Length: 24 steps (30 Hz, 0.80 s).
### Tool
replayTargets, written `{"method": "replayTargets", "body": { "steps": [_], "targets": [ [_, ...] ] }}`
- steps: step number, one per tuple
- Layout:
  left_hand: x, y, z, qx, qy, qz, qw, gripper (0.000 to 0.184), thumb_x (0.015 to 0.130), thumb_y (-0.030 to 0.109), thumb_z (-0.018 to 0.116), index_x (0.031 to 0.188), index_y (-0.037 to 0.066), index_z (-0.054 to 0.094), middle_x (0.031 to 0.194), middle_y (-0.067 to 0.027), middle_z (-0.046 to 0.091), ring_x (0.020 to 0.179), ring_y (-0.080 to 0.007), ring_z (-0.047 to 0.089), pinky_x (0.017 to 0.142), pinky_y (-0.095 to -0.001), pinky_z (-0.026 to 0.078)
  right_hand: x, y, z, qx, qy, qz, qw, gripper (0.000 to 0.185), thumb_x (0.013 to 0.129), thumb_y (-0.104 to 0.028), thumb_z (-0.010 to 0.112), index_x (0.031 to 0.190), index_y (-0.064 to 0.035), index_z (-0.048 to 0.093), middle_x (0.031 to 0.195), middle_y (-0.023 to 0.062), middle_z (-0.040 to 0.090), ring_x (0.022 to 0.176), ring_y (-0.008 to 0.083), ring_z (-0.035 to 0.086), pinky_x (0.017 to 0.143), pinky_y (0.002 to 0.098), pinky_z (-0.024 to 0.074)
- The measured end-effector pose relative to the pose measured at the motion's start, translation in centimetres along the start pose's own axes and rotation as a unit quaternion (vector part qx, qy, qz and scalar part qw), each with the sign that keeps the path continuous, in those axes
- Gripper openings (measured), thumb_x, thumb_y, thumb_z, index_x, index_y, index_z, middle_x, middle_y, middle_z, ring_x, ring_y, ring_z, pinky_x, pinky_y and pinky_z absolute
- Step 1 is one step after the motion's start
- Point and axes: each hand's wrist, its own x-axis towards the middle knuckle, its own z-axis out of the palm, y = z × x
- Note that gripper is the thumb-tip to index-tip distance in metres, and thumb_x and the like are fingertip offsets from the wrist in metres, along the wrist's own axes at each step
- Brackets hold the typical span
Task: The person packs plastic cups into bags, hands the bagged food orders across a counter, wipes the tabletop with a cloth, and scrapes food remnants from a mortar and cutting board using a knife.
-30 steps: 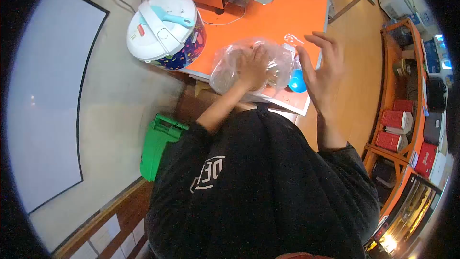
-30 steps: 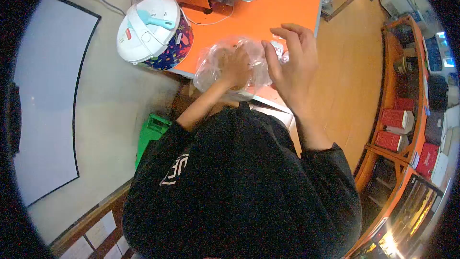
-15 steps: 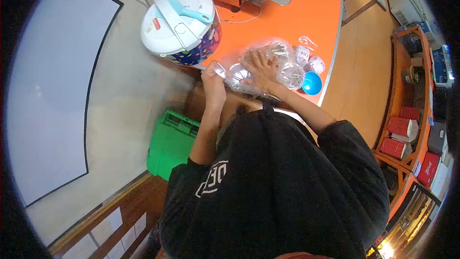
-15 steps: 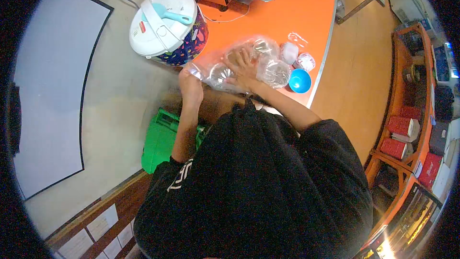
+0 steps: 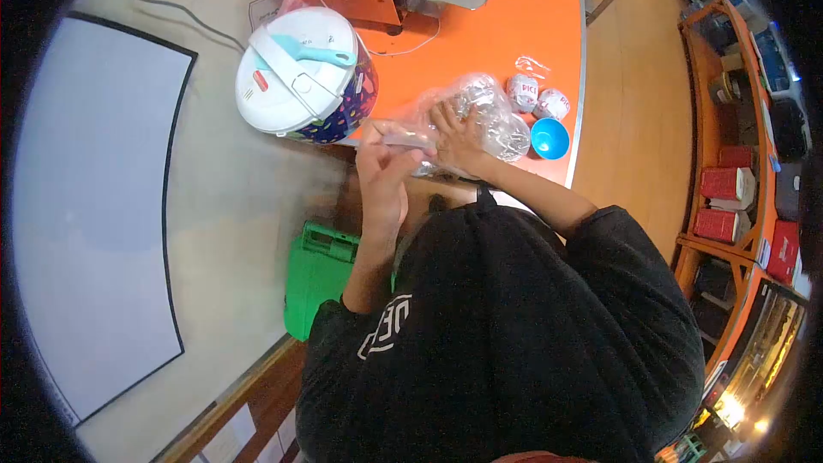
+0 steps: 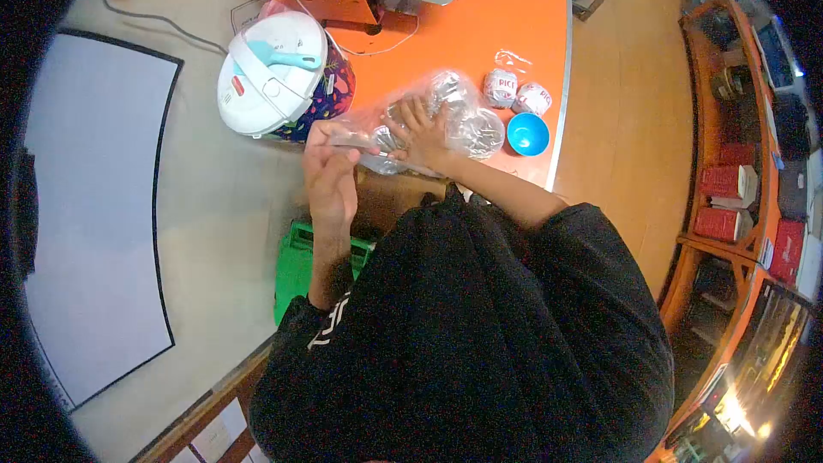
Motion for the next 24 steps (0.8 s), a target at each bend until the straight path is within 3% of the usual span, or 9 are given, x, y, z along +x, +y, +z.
{"method": "replayTargets", "body": {
  "steps": [5, 8, 11, 14, 16, 18, 19, 21, 24],
  "targets": [
    [1.3, 1.2, -1.7, 0.043, -0.027, -0.059, 0.997, 0.027, 0.072, -0.003, 0.054, 0.093, 0.002, 0.037, 0.090, -0.0155, 0.056, 0.080, -0.0185, 0.057, 0.073, -0.0295, 0.045, -1.4, 1.5, -3.9, -0.096, 0.071, -0.073, 0.990, 0.063, 0.074, -0.050, 0.048, 0.128, -0.0196, 0.036, 0.134, 0.0125, 0.029, 0.123, 0.0342, 0.024, 0.091, 0.0665, 0.0110],
    [1.7, 1.7, -2.6, 0.034, -0.042, -0.090, 0.994, 0.028, 0.073, -0.001, 0.055, 0.094, 0.002, 0.036, 0.094, -0.0171, 0.056, 0.082, -0.0186, 0.056, 0.075, -0.0299, 0.045, -2.3, 5.6, -9.6, -0.397, -0.210, 0.003, 0.893, 0.030, 0.076, -0.025, 0.051, 0.102, -0.0125, 0.059, 0.109, 0.0079, 0.052, 0.103, 0.0264, 0.045, 0.095, 0.0563, 0.0186],
    [1.7, 2.2, -2.4, 0.074, -0.058, -0.097, 0.991, 0.026, 0.074, -0.001, 0.055, 0.093, 0.002, 0.038, 0.095, -0.0166, 0.056, 0.082, -0.0178, 0.056, 0.075, -0.0289, 0.045, -4.3, 8.8, -15.9, -0.432, -0.180, 0.022, 0.884, 0.022, 0.074, -0.016, 0.051, 0.094, -0.0089, 0.059, 0.104, 0.0053, 0.051, 0.100, 0.0231, 0.045, 0.096, 0.0500, 0.0223],
    [1.9, 2.1, -3.1, 0.194, -0.060, -0.095, 0.975, 0.022, 0.074, -0.001, 0.055, 0.092, 0.000, 0.042, 0.093, -0.0130, 0.056, 0.082, -0.0156, 0.055, 0.075, -0.0266, 0.044, -6.2, 8.9, -19.5, -0.309, 0.077, -0.191, 0.928, 0.034, 0.068, -0.014, 0.056, 0.100, -0.0035, 0.050, 0.110, 0.0107, 0.047, 0.105, 0.0214, 0.041, 0.092, 0.0395, 0.0288],
    [2.4, 1.8, -4.1, 0.274, -0.053, -0.095, 0.955, 0.020, 0.074, -0.002, 0.055, 0.092, -0.001, 0.045, 0.092, -0.0107, 0.057, 0.083, -0.0144, 0.055, 0.076, -0.0255, 0.044, -5.9, 9.6, -19.0, -0.319, 0.203, -0.098, 0.921, 0.025, 0.068, -0.013, 0.056, 0.091, -0.0053, 0.053, 0.105, 0.0097, 0.050, 0.101, 0.0208, 0.045, 0.089, 0.0358, 0.0334],
    [3.5, 0.8, -4.9, 0.544, -0.024, 0.244, 0.802, 0.023, 0.073, -0.002, 0.058, 0.094, 0.000, 0.049, 0.093, -0.0062, 0.055, 0.083, -0.0123, 0.055, 0.075, -0.0236, 0.043, -5.0, 11.4, -18.6, -0.320, 0.324, -0.012, 0.890, 0.016, 0.067, -0.012, 0.057, 0.083, -0.0071, 0.057, 0.099, 0.0087, 0.053, 0.097, 0.0202, 0.049, 0.085, 0.0320, 0.0381],
    [3.9, -0.3, -5.2, 0.545, -0.021, 0.242, 0.802, 0.023, 0.073, -0.002, 0.058, 0.094, 0.000, 0.049, 0.093, -0.0062, 0.055, 0.083, -0.0123, 0.055, 0.075, -0.0236, 0.043, -4.3, 12.9, -18.4, -0.049, 0.119, 0.109, 0.986, 0.016, 0.066, -0.012, 0.058, 0.080, -0.0064, 0.057, 0.090, 0.0101, 0.056, 0.090, 0.0213, 0.053, 0.079, 0.0335, 0.0413],
    [5.1, -2.8, -4.6, -0.022, -0.069, -0.041, 0.997, 0.037, 0.069, 0.003, 0.066, 0.100, 0.003, 0.047, 0.097, -0.0052, 0.052, 0.085, -0.0139, 0.054, 0.075, -0.0245, 0.043, -3.6, 12.5, -18.9, 0.226, -0.102, 0.213, 0.945, 0.016, 0.064, -0.013, 0.059, 0.078, -0.0057, 0.057, 0.081, 0.0114, 0.059, 0.082, 0.0224, 0.057, 0.072, 0.0349, 0.0446],
    [6.9, -5.3, -2.2, -0.009, -0.170, -0.017, 0.985, 0.044, 0.067, 0.003, 0.067, 0.106, 0.006, 0.046, 0.099, -0.0057, 0.051, 0.087, -0.0140, 0.053, 0.076, -0.0255, 0.043, -2.4, 6.7, -20.0, 0.082, 0.047, -0.063, 0.994, 0.014, 0.063, -0.014, 0.059, 0.072, -0.0037, 0.058, 0.071, 0.0142, 0.058, 0.070, 0.0290, 0.057, 0.062, 0.0397, 0.0447]
  ]
}}
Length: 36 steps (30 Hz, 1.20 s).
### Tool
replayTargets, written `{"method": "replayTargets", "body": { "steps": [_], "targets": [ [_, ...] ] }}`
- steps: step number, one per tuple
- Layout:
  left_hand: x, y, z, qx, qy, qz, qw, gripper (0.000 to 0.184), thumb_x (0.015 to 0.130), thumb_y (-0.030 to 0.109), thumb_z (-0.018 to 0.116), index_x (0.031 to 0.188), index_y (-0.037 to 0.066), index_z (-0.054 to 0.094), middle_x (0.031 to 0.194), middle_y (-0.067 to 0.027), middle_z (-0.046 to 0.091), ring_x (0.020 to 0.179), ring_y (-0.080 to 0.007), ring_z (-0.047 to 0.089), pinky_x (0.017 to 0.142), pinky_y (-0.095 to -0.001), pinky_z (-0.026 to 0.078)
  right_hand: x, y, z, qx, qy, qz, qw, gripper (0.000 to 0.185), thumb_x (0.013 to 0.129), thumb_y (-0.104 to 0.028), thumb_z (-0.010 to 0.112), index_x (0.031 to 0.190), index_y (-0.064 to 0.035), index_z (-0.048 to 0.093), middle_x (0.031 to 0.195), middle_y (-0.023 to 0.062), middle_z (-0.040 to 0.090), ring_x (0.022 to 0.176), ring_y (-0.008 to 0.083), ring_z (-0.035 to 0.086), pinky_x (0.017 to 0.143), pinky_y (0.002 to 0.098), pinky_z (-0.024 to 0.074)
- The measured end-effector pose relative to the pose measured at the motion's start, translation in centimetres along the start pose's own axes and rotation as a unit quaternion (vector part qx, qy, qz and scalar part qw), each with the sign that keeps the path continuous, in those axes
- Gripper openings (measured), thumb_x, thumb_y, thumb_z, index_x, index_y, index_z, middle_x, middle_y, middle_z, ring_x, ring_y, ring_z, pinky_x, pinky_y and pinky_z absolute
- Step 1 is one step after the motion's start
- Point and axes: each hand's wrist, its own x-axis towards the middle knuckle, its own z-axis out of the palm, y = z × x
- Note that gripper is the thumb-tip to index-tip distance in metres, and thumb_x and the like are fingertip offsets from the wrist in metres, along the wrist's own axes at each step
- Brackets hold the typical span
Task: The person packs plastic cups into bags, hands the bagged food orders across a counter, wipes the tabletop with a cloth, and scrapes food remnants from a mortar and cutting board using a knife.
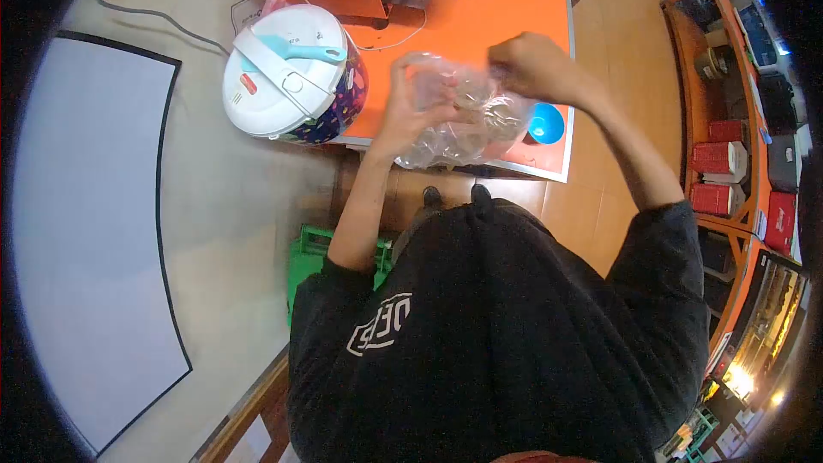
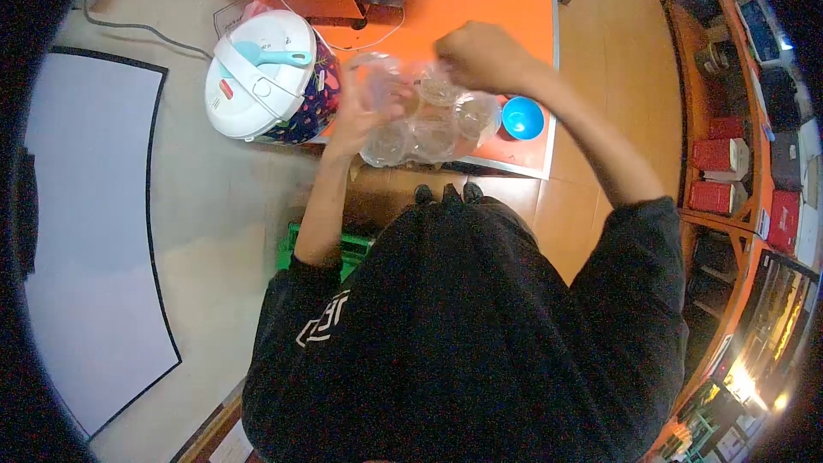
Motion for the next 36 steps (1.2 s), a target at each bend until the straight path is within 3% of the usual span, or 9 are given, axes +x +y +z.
{"method": "replayTargets", "body": {
  "steps": [5, 8, 11, 13, 15, 18, 24, 29, 36],
  "targets": [
    [1.0, -3.7, 0.8, 0.268, -0.062, -0.052, 0.960, 0.038, 0.070, -0.002, 0.061, 0.105, 0.007, 0.048, 0.088, -0.0045, 0.054, 0.072, -0.0099, 0.053, 0.063, -0.0239, 0.046, 3.2, -2.9, 2.5, -0.044, 0.042, -0.133, 0.989, 0.016, 0.064, -0.016, 0.059, 0.069, -0.0017, 0.055, 0.076, 0.0136, 0.058, 0.077, 0.0312, 0.054, 0.064, 0.0388, 0.0436],
    [2.0, -6.5, -1.3, 0.066, -0.033, -0.134, 0.988, 0.020, 0.079, 0.021, 0.060, 0.088, 0.004, 0.054, 0.063, 0.0030, 0.049, 0.053, -0.0070, 0.046, 0.045, -0.0207, 0.036, 3.5, -1.8, 3.4, -0.002, 0.004, -0.102, 0.995, 0.024, 0.066, -0.018, 0.060, 0.084, -0.0034, 0.058, 0.089, 0.0121, 0.059, 0.085, 0.0262, 0.054, 0.071, 0.0361, 0.0434],
    [2.2, -5.7, -0.8, 0.181, 0.033, -0.169, 0.968, 0.027, 0.085, 0.030, 0.051, 0.078, 0.004, 0.056, 0.053, 0.0046, 0.045, 0.044, -0.0039, 0.039, 0.040, -0.0197, 0.029, 1.2, 2.4, 4.3, 0.312, 0.186, 0.037, 0.931, 0.044, 0.066, -0.022, 0.065, 0.106, -0.0058, 0.053, 0.108, 0.0109, 0.054, 0.092, 0.0220, 0.053, 0.078, 0.0340, 0.0422],
    [2.1, -5.5, 0.0, 0.157, 0.047, -0.156, 0.974, 0.027, 0.085, 0.031, 0.050, 0.078, 0.005, 0.056, 0.055, 0.0041, 0.046, 0.045, -0.0037, 0.039, 0.041, -0.0191, 0.029, -0.6, 4.7, 6.1, 0.425, -0.045, 0.072, 0.901, 0.071, 0.060, -0.024, 0.073, 0.121, -0.0080, 0.042, 0.118, 0.0128, 0.046, 0.102, 0.0210, 0.049, 0.083, 0.0329, 0.0415],
    [2.0, -5.1, 0.6, 0.136, 0.053, -0.147, 0.978, 0.027, 0.085, 0.032, 0.050, 0.077, 0.006, 0.056, 0.056, 0.0035, 0.047, 0.046, -0.0035, 0.039, 0.042, -0.0185, 0.030, -1.3, 4.2, 9.7, 0.329, 0.001, -0.070, 0.942, 0.075, 0.057, -0.022, 0.075, 0.122, -0.0098, 0.039, 0.119, 0.0119, 0.044, 0.101, 0.0249, 0.049, 0.082, 0.0343, 0.0422],
    [2.0, -4.5, 1.1, 0.148, 0.052, -0.108, 0.982, 0.027, 0.086, 0.032, 0.050, 0.077, 0.007, 0.056, 0.059, 0.0027, 0.049, 0.046, -0.0034, 0.039, 0.042, -0.0180, 0.031, -1.2, 1.6, 11.2, 0.195, 0.156, -0.007, 0.968, 0.066, 0.057, -0.025, 0.075, 0.114, -0.0091, 0.047, 0.109, 0.0107, 0.049, 0.097, 0.0286, 0.050, 0.081, 0.0356, 0.0422],
    [1.7, -2.1, 1.6, 0.094, -0.058, -0.170, 0.979, 0.025, 0.085, 0.030, 0.051, 0.084, 0.005, 0.054, 0.076, -0.0009, 0.054, 0.054, -0.0070, 0.047, 0.045, -0.0180, 0.035, -1.3, 0.7, 10.1, 0.285, 0.162, 0.054, 0.943, 0.052, 0.057, -0.033, 0.073, 0.098, -0.0056, 0.057, 0.094, 0.0089, 0.055, 0.092, 0.0279, 0.052, 0.078, 0.0362, 0.0418],
    [0.3, 1.2, 5.4, 0.119, 0.110, -0.227, 0.960, 0.024, 0.086, 0.028, 0.051, 0.083, 0.004, 0.054, 0.073, -0.0008, 0.054, 0.061, -0.0098, 0.052, 0.054, -0.0205, 0.042, -5.2, -2.2, 6.9, 0.350, 0.220, 0.083, 0.907, 0.060, 0.056, -0.034, 0.075, 0.105, -0.0062, 0.055, 0.100, 0.0089, 0.055, 0.092, 0.0247, 0.052, 0.077, 0.0349, 0.0430],
    [-4.5, 4.7, 10.9, 0.056, -0.175, -0.157, 0.970, 0.014, 0.086, 0.021, 0.049, 0.083, 0.007, 0.050, 0.070, -0.0002, 0.050, 0.057, -0.0069, 0.046, 0.048, -0.0192, 0.037, -23.4, -4.2, 5.0, 0.354, 0.406, 0.256, 0.803, 0.049, 0.064, -0.028, 0.072, 0.105, -0.0061, 0.057, 0.095, 0.0053, 0.057, 0.081, 0.0139, 0.052, 0.068, 0.0268, 0.0424]
  ]
}}
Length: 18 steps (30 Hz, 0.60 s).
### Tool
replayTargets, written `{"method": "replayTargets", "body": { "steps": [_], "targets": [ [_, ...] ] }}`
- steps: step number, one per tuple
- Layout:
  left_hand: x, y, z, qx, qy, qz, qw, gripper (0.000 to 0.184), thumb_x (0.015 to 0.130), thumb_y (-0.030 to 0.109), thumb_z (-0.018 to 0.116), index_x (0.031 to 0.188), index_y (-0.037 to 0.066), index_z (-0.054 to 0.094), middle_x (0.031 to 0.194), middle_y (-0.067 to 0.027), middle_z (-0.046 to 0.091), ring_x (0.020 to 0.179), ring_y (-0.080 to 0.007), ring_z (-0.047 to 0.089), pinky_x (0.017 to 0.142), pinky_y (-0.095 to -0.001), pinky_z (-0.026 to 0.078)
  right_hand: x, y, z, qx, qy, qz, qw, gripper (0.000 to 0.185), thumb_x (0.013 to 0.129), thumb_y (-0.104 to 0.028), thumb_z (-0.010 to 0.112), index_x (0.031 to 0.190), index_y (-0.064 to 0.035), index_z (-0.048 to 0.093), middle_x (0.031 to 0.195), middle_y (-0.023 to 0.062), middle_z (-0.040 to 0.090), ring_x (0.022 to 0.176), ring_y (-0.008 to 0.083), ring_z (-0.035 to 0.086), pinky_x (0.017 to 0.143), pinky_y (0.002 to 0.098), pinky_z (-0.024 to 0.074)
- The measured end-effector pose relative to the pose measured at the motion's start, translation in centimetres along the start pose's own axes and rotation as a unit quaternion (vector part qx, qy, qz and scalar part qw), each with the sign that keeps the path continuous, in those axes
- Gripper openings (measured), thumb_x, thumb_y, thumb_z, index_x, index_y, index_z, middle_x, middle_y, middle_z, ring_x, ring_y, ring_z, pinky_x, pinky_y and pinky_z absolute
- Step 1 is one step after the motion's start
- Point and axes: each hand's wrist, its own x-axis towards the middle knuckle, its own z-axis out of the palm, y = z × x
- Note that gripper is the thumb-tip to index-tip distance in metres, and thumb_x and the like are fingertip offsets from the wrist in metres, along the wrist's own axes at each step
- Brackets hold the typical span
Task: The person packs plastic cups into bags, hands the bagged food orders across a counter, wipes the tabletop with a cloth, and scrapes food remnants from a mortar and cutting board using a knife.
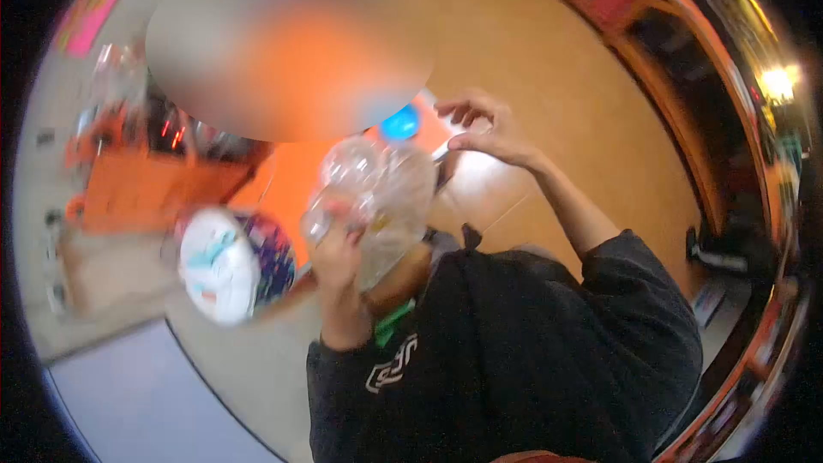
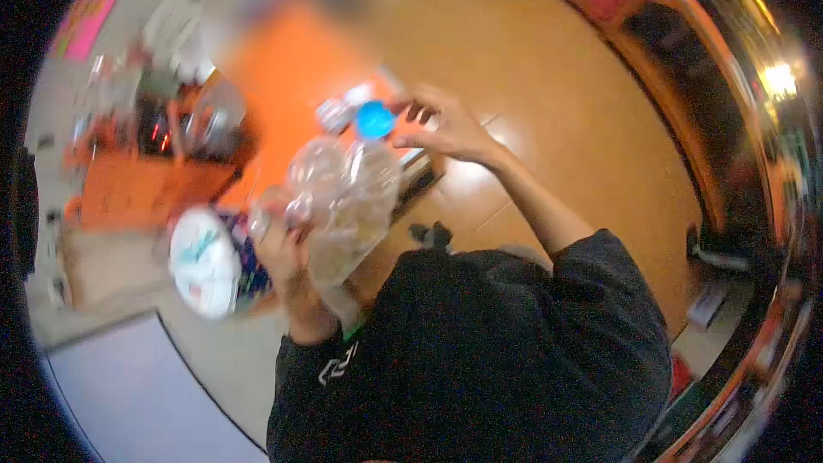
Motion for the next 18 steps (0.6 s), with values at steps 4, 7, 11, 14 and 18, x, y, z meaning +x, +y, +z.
{"method": "replayTargets", "body": {
  "steps": [4, 7, 11, 14, 18],
  "targets": [
    [-4.3, -1.3, 7.5, 0.076, 0.017, -0.025, 0.997, 0.015, 0.086, 0.021, 0.045, 0.088, 0.008, 0.050, 0.065, 0.0013, 0.045, 0.055, -0.0055, 0.040, 0.047, -0.0195, 0.033, -14.4, 2.4, -9.4, 0.021, 0.172, 0.118, 0.978, 0.032, 0.072, -0.027, 0.068, 0.093, -0.0055, 0.059, 0.081, 0.0033, 0.060, 0.075, 0.0103, 0.055, 0.067, 0.0257, 0.0459],
    [-4.4, -3.4, 13.7, 0.029, -0.010, -0.034, 0.999, 0.009, 0.085, 0.014, 0.042, 0.089, 0.009, 0.047, 0.058, 0.0033, 0.037, 0.046, -0.0038, 0.032, 0.042, -0.0190, 0.027, -28.2, 3.6, -14.9, -0.048, 0.276, 0.166, 0.946, 0.026, 0.073, -0.025, 0.066, 0.088, -0.0037, 0.061, 0.081, 0.0052, 0.062, 0.074, 0.0122, 0.057, 0.067, 0.0276, 0.0459],
    [-4.0, -7.2, 23.2, -0.010, -0.146, -0.099, 0.984, 0.008, 0.084, 0.008, 0.038, 0.088, 0.011, 0.044, 0.051, 0.0051, 0.029, 0.038, -0.0028, 0.025, 0.037, -0.0192, 0.021, -46.2, 4.1, -21.0, -0.067, 0.427, 0.164, 0.887, 0.020, 0.074, -0.019, 0.065, 0.085, -0.0029, 0.061, 0.075, 0.0050, 0.062, 0.071, 0.0117, 0.058, 0.063, 0.0267, 0.0476],
    [-5.3, -11.5, 33.4, -0.039, -0.275, -0.150, 0.949, 0.008, 0.080, 0.006, 0.044, 0.083, 0.013, 0.040, 0.058, 0.0051, 0.034, 0.044, -0.0035, 0.030, 0.039, -0.0170, 0.024, -56.8, 3.9, -26.0, 0.006, 0.549, 0.238, 0.801, 0.017, 0.075, -0.017, 0.064, 0.082, -0.0020, 0.060, 0.071, 0.0053, 0.061, 0.063, 0.0097, 0.057, 0.055, 0.0233, 0.0474],
    [-9.9, -14.9, 51.3, -0.020, -0.334, -0.196, 0.922, 0.014, 0.074, -0.001, 0.044, 0.078, 0.012, 0.041, 0.055, 0.0037, 0.034, 0.041, -0.0047, 0.029, 0.037, -0.0189, 0.023, -68.6, 4.6, -34.7, 0.018, 0.646, 0.281, 0.710, 0.015, 0.075, -0.016, 0.063, 0.082, -0.0023, 0.060, 0.070, 0.0046, 0.061, 0.059, 0.0089, 0.056, 0.052, 0.0220, 0.0462]
  ]
}}
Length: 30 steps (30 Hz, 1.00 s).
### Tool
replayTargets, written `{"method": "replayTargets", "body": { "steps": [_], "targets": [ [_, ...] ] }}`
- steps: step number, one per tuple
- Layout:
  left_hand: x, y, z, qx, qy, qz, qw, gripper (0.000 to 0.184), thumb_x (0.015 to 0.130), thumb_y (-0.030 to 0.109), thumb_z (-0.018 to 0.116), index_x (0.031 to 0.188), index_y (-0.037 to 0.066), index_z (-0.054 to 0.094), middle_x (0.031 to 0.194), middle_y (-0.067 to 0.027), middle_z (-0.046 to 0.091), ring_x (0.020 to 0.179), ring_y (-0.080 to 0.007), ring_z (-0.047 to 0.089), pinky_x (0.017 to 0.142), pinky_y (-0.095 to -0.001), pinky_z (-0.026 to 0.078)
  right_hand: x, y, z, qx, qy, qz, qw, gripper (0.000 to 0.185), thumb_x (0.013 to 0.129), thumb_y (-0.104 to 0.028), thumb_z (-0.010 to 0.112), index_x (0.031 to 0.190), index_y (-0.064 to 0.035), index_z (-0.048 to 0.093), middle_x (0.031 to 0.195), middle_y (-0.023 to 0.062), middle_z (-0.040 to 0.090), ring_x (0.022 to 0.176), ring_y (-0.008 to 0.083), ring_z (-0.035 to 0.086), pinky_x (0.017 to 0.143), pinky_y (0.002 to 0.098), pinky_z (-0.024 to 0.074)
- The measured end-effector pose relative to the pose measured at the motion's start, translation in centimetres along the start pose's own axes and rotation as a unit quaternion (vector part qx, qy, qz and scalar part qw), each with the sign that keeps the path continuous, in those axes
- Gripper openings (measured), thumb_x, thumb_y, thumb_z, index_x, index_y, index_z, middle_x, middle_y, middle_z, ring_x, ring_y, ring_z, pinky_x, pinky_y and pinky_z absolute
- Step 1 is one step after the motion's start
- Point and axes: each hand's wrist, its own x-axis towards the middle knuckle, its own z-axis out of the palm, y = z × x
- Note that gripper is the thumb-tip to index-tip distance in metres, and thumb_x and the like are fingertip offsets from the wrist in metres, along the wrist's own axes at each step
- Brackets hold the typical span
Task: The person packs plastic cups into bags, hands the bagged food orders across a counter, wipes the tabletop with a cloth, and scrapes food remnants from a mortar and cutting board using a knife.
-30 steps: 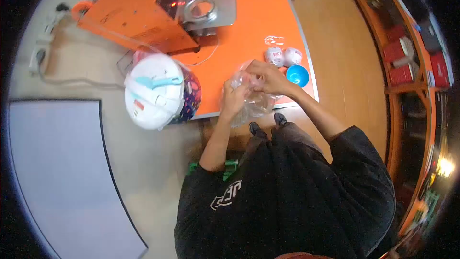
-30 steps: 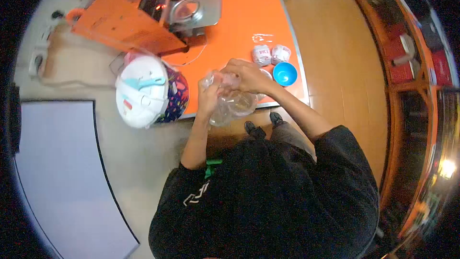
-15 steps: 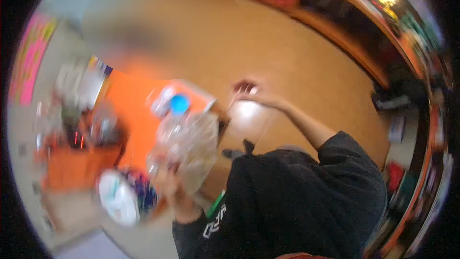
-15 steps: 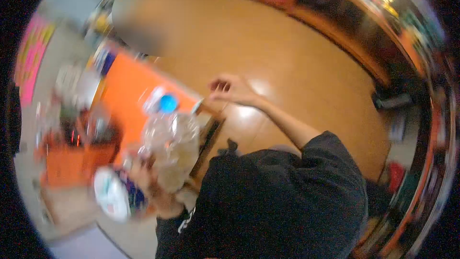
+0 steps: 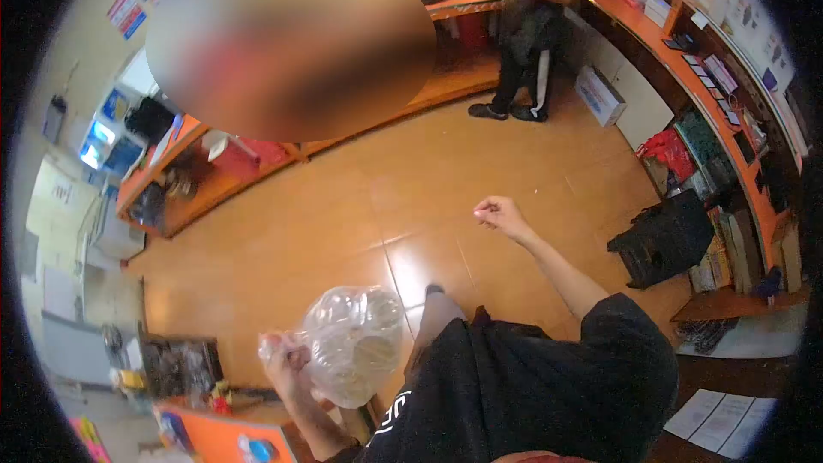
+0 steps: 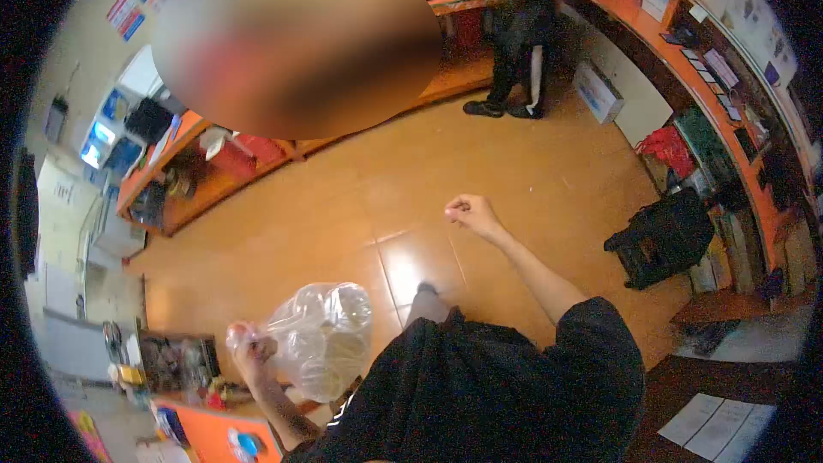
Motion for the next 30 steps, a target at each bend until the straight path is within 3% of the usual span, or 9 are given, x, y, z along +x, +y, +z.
{"method": "replayTargets", "body": {
  "steps": [4, 5, 6, 7, 10, 15, 19, 22, 30],
  "targets": [
    [8.8, -5.5, 12.6, 0.041, -0.122, -0.128, 0.983, 0.012, 0.079, 0.003, 0.045, 0.088, 0.012, 0.046, 0.062, 0.0025, 0.041, 0.048, -0.0060, 0.036, 0.040, -0.0187, 0.026, 8.3, 9.8, -11.5, -0.043, 0.096, 0.054, 0.993, 0.014, 0.079, -0.017, 0.060, 0.083, -0.0045, 0.057, 0.067, 0.0013, 0.057, 0.053, 0.0063, 0.050, 0.047, 0.0193, 0.0405],
    [11.3, -6.7, 15.5, 0.043, -0.223, -0.133, 0.965, 0.005, 0.082, 0.010, 0.047, 0.087, 0.013, 0.047, 0.063, 0.0031, 0.042, 0.050, -0.0053, 0.038, 0.040, -0.0186, 0.026, 10.8, 19.8, -15.6, -0.108, 0.140, -0.092, 0.980, 0.013, 0.079, -0.017, 0.059, 0.083, -0.0049, 0.057, 0.067, 0.0015, 0.057, 0.054, 0.0085, 0.052, 0.045, 0.0212, 0.0403],
    [13.7, -8.5, 19.0, 0.036, -0.235, -0.160, 0.958, 0.007, 0.084, 0.019, 0.051, 0.085, 0.012, 0.049, 0.065, 0.0037, 0.043, 0.049, -0.0041, 0.037, 0.040, -0.0186, 0.026, 13.0, 33.5, -21.9, -0.110, 0.126, 0.000, 0.986, 0.010, 0.080, -0.015, 0.054, 0.082, -0.0049, 0.057, 0.069, 0.0019, 0.057, 0.060, 0.0124, 0.054, 0.049, 0.0251, 0.0428],
    [15.2, -8.6, 23.2, 0.087, -0.262, -0.159, 0.948, 0.017, 0.083, 0.028, 0.054, 0.083, 0.012, 0.050, 0.065, 0.0041, 0.043, 0.048, -0.0033, 0.035, 0.041, -0.0186, 0.026, 10.3, 34.8, -24.5, -0.181, 0.142, 0.110, 0.967, 0.010, 0.080, -0.015, 0.054, 0.082, -0.0049, 0.057, 0.069, 0.0019, 0.057, 0.060, 0.0123, 0.054, 0.049, 0.0250, 0.0427],
    [21.8, -12.0, 34.6, 0.102, -0.374, -0.194, 0.901, 0.021, 0.084, 0.029, 0.052, 0.075, 0.010, 0.048, 0.055, 0.0033, 0.041, 0.042, -0.0053, 0.033, 0.038, -0.0193, 0.024, 3.7, 32.0, -28.3, -0.198, 0.166, 0.373, 0.891, 0.011, 0.081, -0.015, 0.054, 0.083, -0.0048, 0.057, 0.069, 0.0018, 0.057, 0.059, 0.0118, 0.053, 0.048, 0.0247, 0.0423],
    [27.6, -17.2, 53.0, 0.117, -0.442, -0.220, 0.862, 0.022, 0.085, 0.025, 0.049, 0.070, 0.008, 0.047, 0.053, 0.0021, 0.039, 0.041, -0.0053, 0.028, 0.038, -0.0211, 0.018, -1.6, 32.7, -32.6, -0.061, 0.238, 0.519, 0.819, 0.011, 0.081, -0.015, 0.055, 0.085, -0.0048, 0.057, 0.069, 0.0017, 0.057, 0.057, 0.0111, 0.053, 0.047, 0.0242, 0.0418],
    [32.4, -22.5, 67.8, 0.070, -0.542, -0.191, 0.815, 0.018, 0.083, 0.018, 0.049, 0.069, 0.008, 0.044, 0.052, 0.0023, 0.038, 0.040, -0.0061, 0.027, 0.038, -0.0214, 0.019, 0.5, 33.8, -37.1, 0.008, 0.244, 0.555, 0.795, 0.012, 0.081, -0.015, 0.055, 0.086, -0.0047, 0.057, 0.069, 0.0016, 0.057, 0.055, 0.0105, 0.052, 0.047, 0.0238, 0.0414],
    [35.2, -26.5, 78.3, 0.038, -0.561, -0.198, 0.803, 0.026, 0.086, 0.030, 0.048, 0.070, 0.010, 0.049, 0.056, 0.0037, 0.043, 0.041, -0.0033, 0.028, 0.037, -0.0203, 0.017, 4.8, 35.0, -44.2, 0.027, 0.226, 0.561, 0.796, 0.012, 0.081, -0.015, 0.055, 0.088, -0.0047, 0.057, 0.068, 0.0015, 0.057, 0.054, 0.0100, 0.051, 0.046, 0.0235, 0.0411],
    [43.1, -32.9, 105.2, 0.075, -0.508, -0.143, 0.846, 0.018, 0.083, 0.021, 0.048, 0.071, 0.009, 0.049, 0.056, 0.0029, 0.043, 0.041, -0.0036, 0.029, 0.037, -0.0197, 0.021, 29.9, 31.8, -79.1, -0.131, 0.270, 0.380, 0.875, 0.014, 0.081, -0.015, 0.055, 0.091, -0.0046, 0.057, 0.068, 0.0013, 0.057, 0.051, 0.0088, 0.050, 0.045, 0.0227, 0.0403]
  ]
}}
